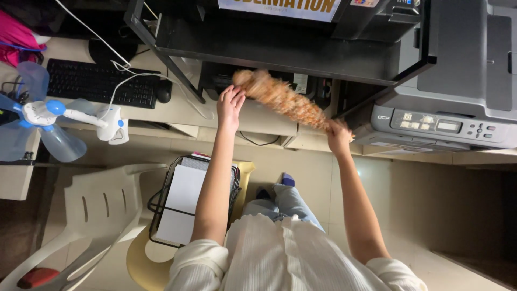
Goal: The person uses a fluffy duster to clean the exterior and interior of two printers on a desk. They open the paper trays and scanner lids to dust inside, then close them. Finally, they place the duster on a chair and organize a cloth and a box of supplies on the desk.
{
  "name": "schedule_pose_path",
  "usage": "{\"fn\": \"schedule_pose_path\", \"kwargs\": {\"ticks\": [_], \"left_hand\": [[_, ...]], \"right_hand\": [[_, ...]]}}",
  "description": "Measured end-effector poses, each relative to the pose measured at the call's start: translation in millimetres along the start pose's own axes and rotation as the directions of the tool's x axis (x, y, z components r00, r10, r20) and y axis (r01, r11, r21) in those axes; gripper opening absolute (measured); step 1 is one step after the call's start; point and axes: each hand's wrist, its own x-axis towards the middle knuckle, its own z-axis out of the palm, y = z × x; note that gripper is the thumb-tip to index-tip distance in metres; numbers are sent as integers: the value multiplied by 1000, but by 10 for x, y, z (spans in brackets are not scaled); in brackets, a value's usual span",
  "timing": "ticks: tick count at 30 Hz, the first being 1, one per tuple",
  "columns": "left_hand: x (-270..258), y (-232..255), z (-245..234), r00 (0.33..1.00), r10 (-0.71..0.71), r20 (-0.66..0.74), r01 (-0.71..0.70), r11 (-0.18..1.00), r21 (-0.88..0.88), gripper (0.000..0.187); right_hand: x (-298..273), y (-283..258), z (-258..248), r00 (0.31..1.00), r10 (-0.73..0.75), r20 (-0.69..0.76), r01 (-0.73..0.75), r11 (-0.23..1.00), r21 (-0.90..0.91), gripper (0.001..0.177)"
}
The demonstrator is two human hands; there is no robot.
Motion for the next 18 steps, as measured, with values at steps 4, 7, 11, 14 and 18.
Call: {"fn": "schedule_pose_path", "kwargs": {"ticks": [4, 7, 11, 14, 18], "left_hand": [[193, -278, -249, 1000, -2, -31, 1, 1000, -23, 44], [285, -308, -212, 997, -46, -63, 45, 999, -19, 45], [289, -305, -36, 992, -86, -87, 91, 995, 49, 45], [440, -369, 69, 991, -128, -30, 127, 991, -34, 45], [602, -512, 177, 975, -219, -30, 204, 944, -259, 45]], "right_hand": [[-140, 360, 146, 998, 16, 62, -12, 997, -75, 30], [-328, 739, 240, 996, 74, 55, -69, 993, -93, 27], [-563, 736, 103, 989, 138, 59, -129, 983, -128, 29], [-582, 705, 169, 987, 129, 94, -107, 973, -204, 27], [-377, 234, 238, 988, 134, 74, -123, 983, -139, 34]]}}
